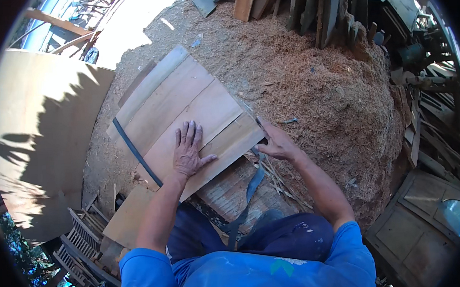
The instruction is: The person aligns wood panels on a workbench and secures them using a strap and wedge before inspecting the assembly.
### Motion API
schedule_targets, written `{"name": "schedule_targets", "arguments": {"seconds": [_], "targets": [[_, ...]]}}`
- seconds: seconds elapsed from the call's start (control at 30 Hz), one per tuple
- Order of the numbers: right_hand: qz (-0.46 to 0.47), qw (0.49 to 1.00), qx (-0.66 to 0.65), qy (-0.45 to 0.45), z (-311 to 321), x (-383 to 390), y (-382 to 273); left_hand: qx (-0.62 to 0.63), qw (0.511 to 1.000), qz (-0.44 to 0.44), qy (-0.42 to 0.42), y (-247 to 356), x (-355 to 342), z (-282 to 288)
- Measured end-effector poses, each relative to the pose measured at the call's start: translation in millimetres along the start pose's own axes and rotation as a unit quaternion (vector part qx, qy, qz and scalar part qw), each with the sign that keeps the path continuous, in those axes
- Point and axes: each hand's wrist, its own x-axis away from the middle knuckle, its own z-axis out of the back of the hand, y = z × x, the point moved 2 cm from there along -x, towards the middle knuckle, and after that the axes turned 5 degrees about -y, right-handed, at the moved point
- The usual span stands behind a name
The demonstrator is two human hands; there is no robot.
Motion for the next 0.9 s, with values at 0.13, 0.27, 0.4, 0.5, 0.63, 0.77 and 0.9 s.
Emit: {"name": "schedule_targets", "arguments": {"seconds": [0.13, 0.27, 0.4, 0.5, 0.63, 0.77, 0.9], "targets": [[-0.093, 0.99, 0.106, 0.013, 30.0, -103.7, -41.3, 0.006, 1.0, 0.016, -0.011, -5.8, 4.1, 5.1], [-0.175, 0.954, 0.242, -0.005, 28.0, -286.0, -123.7, 0.018, 1.0, 0.01, -0.02, -11.6, 11.4, 3.5], [-0.251, 0.919, 0.301, -0.051, -5.3, -402.9, -146.2, 0.055, 0.998, -0.005, 0.012, -4.2, 2.7, 8.3], [-0.314, 0.888, 0.316, -0.115, -22.9, -436.1, -123.2, 0.103, 0.995, -0.014, 0.006, -2.3, 3.4, 2.1], [-0.26, 0.869, 0.381, -0.181, -42.2, -441.5, -153.3, 0.077, 0.997, -0.007, 0.005, -15.4, 11.4, -0.7], [-0.234, 0.878, 0.396, -0.131, -46.3, -442.6, -163.5, 0.106, 0.994, 0.001, -0.008, -19.4, 14.6, 7.6], [-0.225, 0.892, 0.379, -0.094, -34.3, -451.3, -127.2, 0.079, 0.997, -0.015, -0.012, -14.8, 8.4, 6.2]]}}
